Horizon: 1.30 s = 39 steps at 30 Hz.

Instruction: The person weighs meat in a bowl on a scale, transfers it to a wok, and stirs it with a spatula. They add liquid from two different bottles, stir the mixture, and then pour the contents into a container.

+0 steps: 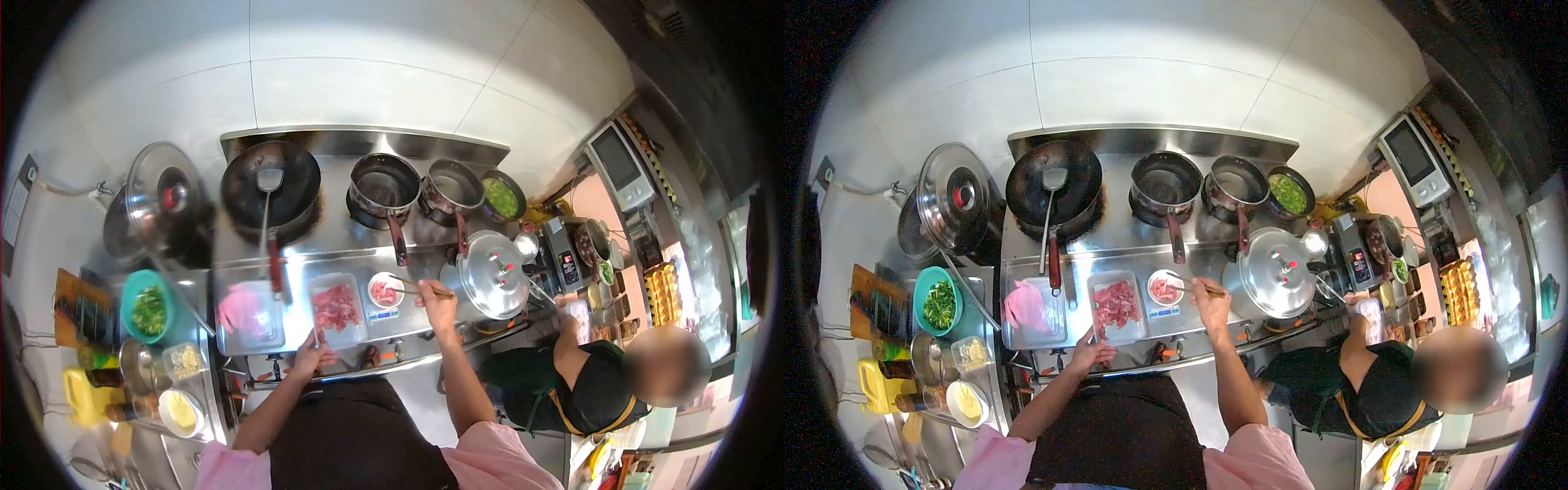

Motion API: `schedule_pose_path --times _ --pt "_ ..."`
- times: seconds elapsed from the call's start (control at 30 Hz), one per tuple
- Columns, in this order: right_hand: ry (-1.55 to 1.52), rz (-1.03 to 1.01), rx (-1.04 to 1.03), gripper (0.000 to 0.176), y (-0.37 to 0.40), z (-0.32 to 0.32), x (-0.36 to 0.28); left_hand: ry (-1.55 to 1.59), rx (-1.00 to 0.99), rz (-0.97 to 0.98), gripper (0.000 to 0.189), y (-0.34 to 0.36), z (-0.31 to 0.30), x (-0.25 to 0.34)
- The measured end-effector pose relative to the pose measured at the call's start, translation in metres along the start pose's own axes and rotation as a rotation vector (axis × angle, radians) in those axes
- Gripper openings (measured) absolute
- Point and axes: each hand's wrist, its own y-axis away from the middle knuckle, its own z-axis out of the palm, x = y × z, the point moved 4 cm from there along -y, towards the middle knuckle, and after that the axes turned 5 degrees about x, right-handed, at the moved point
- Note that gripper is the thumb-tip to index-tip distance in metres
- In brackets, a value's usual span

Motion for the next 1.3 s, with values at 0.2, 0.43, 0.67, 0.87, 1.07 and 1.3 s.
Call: schedule_pose_path --times 0.2,0.43,0.67,0.87,1.07,1.3 --pt "-0.198 0.067 -0.123 0.023 0.017 0.016 -0.003 -0.003 0.007 -0.003 0.062 0.009 -0.002 0.004" --pt "-0.184 0.116 -0.246 0.021 0.028 0.040 0.012 -0.054 0.027 -0.026 0.058 0.005 -0.006 0.002" --pt "0.046 0.062 -0.522 0.023 0.058 0.106 0.041 -0.065 0.050 -0.009 0.049 0.008 -0.002 0.006" --pt "0.036 0.005 -0.625 0.022 0.076 0.152 0.077 -0.051 0.019 -0.059 0.065 0.008 -0.001 0.005" --pt "0.137 0.176 -0.677 0.028 0.082 0.145 0.085 -0.016 0.072 -0.056 0.064 0.013 0.003 0.011" --pt "0.092 0.195 -0.677 0.030 0.071 0.125 0.076 -0.032 0.038 -0.061 0.062 0.005 -0.003 0.006"
